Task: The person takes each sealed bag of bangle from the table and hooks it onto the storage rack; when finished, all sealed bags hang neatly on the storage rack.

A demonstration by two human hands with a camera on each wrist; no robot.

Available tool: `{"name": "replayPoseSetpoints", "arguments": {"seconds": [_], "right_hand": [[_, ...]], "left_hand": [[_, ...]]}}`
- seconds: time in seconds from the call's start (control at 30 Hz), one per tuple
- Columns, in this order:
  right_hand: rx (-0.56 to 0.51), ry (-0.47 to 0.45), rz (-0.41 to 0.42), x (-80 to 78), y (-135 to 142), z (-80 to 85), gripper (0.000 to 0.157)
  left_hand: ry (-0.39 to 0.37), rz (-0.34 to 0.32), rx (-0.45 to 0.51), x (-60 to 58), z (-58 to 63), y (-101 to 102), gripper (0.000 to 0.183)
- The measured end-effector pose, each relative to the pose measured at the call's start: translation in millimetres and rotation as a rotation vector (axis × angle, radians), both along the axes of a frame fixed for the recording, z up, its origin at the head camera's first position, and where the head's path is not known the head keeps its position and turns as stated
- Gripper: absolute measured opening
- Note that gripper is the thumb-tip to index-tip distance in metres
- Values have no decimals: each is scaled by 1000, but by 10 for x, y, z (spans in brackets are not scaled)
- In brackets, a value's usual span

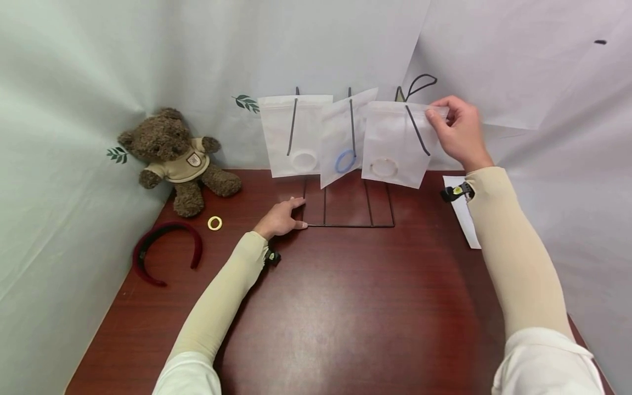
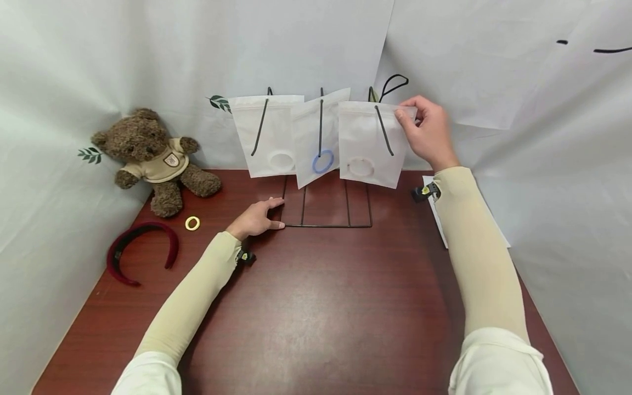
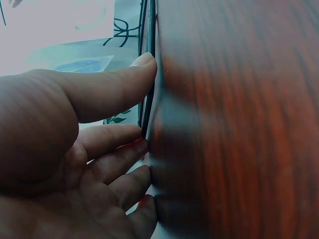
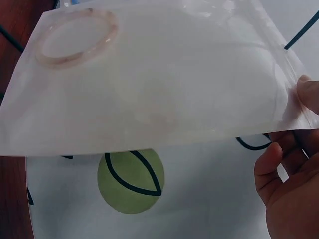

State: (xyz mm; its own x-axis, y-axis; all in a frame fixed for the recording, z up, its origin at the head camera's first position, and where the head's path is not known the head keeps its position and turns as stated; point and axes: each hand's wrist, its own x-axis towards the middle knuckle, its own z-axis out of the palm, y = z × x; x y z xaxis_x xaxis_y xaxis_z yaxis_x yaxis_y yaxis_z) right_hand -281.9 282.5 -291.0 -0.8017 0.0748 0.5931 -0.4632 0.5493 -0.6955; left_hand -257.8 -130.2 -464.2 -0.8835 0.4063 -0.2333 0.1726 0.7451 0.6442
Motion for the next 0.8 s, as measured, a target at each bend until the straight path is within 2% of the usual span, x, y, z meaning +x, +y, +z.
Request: {"name": "replayPoseSetpoints", "arguments": {"seconds": [0.13, 0.27, 0.53, 0.63, 0.8], "right_hand": [[8, -33, -21, -168, 41, -38, 23], [3, -66, -27, -234, 39, -28, 20], [-44, -100, 26, -149, 43, 34, 12], [-63, -114, 52, -211, 139, -27, 12], [-92, -120, 62, -295, 396, -181, 21]], "left_hand": [[-3, -1, -6, 3, 5, -3, 79], [0, -4, -11, -12, -12, 4, 79], [6, -13, -8, -21, -27, 13, 79], [7, -10, -4, -15, -23, 19, 79], [4, -7, -4, -7, -17, 22, 79]]}}
